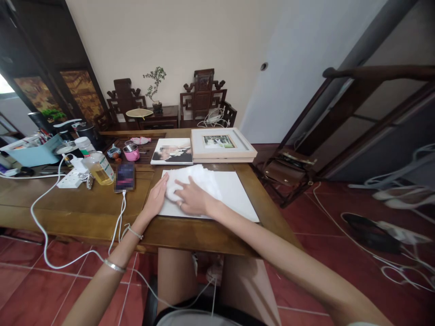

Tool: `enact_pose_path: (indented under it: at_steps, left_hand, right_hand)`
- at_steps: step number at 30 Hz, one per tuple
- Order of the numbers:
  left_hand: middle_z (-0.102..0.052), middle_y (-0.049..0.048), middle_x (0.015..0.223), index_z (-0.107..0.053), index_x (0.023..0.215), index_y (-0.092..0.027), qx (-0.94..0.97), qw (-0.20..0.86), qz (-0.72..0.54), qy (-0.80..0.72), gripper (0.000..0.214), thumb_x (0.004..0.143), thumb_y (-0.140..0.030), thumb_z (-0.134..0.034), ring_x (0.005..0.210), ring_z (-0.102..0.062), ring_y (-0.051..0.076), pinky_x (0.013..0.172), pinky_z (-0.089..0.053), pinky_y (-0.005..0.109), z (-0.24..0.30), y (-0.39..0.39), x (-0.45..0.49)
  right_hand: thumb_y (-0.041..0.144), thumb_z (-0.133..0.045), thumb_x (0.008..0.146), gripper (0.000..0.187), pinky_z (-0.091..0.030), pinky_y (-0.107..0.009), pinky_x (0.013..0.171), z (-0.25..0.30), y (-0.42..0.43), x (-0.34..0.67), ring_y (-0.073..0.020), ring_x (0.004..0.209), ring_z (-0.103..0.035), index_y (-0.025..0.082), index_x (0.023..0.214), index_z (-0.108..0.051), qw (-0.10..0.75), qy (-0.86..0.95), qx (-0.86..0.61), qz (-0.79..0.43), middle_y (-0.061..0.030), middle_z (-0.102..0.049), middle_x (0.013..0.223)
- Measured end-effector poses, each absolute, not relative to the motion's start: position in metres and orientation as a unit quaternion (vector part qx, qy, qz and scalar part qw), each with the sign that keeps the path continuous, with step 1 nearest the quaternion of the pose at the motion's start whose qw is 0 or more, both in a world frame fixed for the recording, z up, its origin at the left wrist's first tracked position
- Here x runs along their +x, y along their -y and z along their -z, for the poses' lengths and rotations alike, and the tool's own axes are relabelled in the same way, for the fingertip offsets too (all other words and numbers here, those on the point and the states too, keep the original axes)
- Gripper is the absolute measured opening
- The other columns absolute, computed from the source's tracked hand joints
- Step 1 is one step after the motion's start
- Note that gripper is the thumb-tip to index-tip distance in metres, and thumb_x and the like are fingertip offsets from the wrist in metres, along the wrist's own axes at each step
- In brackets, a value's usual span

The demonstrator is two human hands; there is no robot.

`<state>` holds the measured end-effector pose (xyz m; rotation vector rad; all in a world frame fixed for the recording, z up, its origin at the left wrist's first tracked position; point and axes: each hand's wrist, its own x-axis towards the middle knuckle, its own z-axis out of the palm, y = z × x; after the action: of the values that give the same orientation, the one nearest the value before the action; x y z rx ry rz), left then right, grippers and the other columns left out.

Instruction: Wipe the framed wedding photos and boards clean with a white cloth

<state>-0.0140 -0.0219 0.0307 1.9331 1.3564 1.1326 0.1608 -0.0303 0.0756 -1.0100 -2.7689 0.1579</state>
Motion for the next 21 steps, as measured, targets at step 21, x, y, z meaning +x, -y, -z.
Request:
enact_pose_path:
  at_steps: [21]
  left_hand:
    - [-0.051,0.0135,0.136,-0.057,0.124,-0.012,0.786,0.179,-0.313,-0.502,0.044,0.088,-0.030,-0.040,0.132,-0.041,0.024,0.113,-0.025,0.047,-0.019,0.018,-0.015]
  right_hand:
    - [0.025,-0.037,0.086,0.026,-0.039,-0.033,0.080,-0.080,-0.012,0.195,-0.0266,0.091,-0.058,0.016,0.084,-0.062,0.154,0.848,-0.487,-0.143,-0.0129,-0.067,0.094]
